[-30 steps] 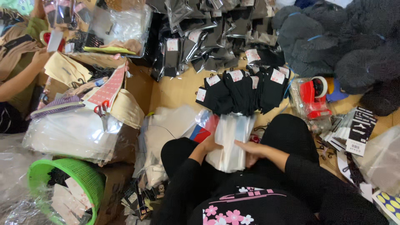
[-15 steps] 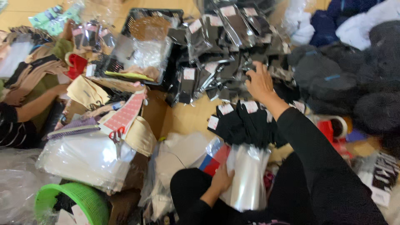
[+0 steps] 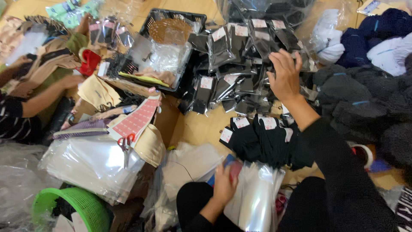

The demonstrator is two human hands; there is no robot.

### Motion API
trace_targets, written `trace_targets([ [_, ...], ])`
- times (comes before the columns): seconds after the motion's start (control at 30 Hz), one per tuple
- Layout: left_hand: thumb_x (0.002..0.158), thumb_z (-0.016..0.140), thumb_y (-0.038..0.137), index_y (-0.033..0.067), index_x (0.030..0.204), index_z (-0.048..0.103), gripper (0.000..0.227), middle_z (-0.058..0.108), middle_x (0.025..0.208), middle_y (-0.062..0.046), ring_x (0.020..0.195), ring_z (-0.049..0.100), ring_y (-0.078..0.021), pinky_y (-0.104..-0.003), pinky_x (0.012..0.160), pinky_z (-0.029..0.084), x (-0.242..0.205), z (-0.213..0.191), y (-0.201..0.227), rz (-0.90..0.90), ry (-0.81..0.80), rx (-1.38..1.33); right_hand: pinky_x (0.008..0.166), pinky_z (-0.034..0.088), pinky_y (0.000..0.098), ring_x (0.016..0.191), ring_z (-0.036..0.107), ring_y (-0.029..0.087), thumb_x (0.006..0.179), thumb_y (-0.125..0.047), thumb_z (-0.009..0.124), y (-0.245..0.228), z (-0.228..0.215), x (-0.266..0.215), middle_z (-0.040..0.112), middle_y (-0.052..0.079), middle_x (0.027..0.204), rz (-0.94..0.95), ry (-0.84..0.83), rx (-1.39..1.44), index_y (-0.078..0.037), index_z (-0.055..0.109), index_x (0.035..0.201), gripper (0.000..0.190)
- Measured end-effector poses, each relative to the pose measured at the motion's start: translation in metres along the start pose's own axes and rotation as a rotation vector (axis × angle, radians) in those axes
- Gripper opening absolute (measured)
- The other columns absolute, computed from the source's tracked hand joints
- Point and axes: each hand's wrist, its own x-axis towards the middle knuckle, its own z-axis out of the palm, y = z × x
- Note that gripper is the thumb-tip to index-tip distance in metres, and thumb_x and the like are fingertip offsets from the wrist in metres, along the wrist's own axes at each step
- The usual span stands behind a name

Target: The person sits on the floor and repeatedly picks up pairs of black socks, places them into clear plastic bags, and seals the bags. The person then places the packaged socks into a pile on the floor.

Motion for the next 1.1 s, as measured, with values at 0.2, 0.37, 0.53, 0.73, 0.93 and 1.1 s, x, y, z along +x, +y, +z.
trace_targets([
  [0.2,0.079,0.089,0.018,0.0026,0.142,0.052,0.075,0.051,0.138,-0.026,0.131,0.051,-0.0477,-0.055,0.113,0.039,0.059,-0.100,0.115,0.191,0.342,-0.285,0.091,0.052,0.0378,0.102,0.069,0.026,0.088,0.005,0.077,-0.081,-0.158,-0.044,0.069,-0.002,0.105,0.169,-0.112,0.382,-0.017,0.071,0.113,0.035],
  [0.37,0.072,0.093,0.019,0.0074,0.148,0.052,0.087,0.066,0.124,-0.018,0.116,0.061,-0.0275,-0.042,0.104,0.048,0.037,-0.093,0.146,0.158,-0.093,-0.818,0.085,0.057,0.0332,0.089,0.076,0.022,0.076,0.000,0.083,-0.137,-0.248,-0.079,0.077,0.008,0.103,0.421,-0.356,0.808,-0.008,0.057,0.132,0.062],
  [0.53,0.091,0.082,0.010,0.0097,0.112,0.076,0.022,0.071,0.070,0.001,0.068,0.059,0.0002,-0.015,0.060,0.051,-0.002,-0.048,0.131,0.033,-0.215,-1.015,0.084,0.062,0.0430,0.086,0.077,0.034,0.070,0.017,0.078,-0.146,-0.268,-0.125,0.066,0.027,0.115,0.524,-0.259,1.187,0.004,0.037,0.152,0.093],
  [0.73,0.098,0.072,0.012,0.0078,0.125,0.069,0.027,0.074,0.077,-0.007,0.065,0.068,-0.0067,-0.019,0.058,0.057,-0.033,-0.091,0.176,-0.008,-0.199,-1.101,0.055,0.057,0.0258,0.060,0.067,0.010,0.077,-0.005,0.086,-0.160,-0.262,-0.184,0.077,0.012,0.075,0.771,-0.437,1.100,0.000,0.079,0.099,0.023],
  [0.93,0.107,0.058,0.017,0.0089,0.127,0.074,0.027,0.078,0.112,-0.014,0.109,0.067,-0.0139,-0.036,0.099,0.054,-0.053,-0.122,0.199,0.213,-0.152,-1.004,0.045,0.058,0.0295,0.047,0.068,0.017,0.077,0.014,0.075,-0.168,-0.265,-0.211,0.072,0.018,0.071,0.522,-0.185,1.285,0.007,0.078,0.091,0.015],
  [1.1,0.093,0.057,-0.001,0.0041,0.096,0.077,0.021,0.061,0.059,-0.004,0.055,0.055,-0.0079,-0.022,0.055,0.049,-0.062,-0.093,0.153,0.256,-0.075,-0.956,0.092,0.055,0.0377,0.102,0.074,0.024,0.092,0.000,0.068,-0.190,-0.292,-0.199,0.078,0.009,0.112,0.309,-0.199,0.941,-0.011,0.084,0.089,0.019],
])
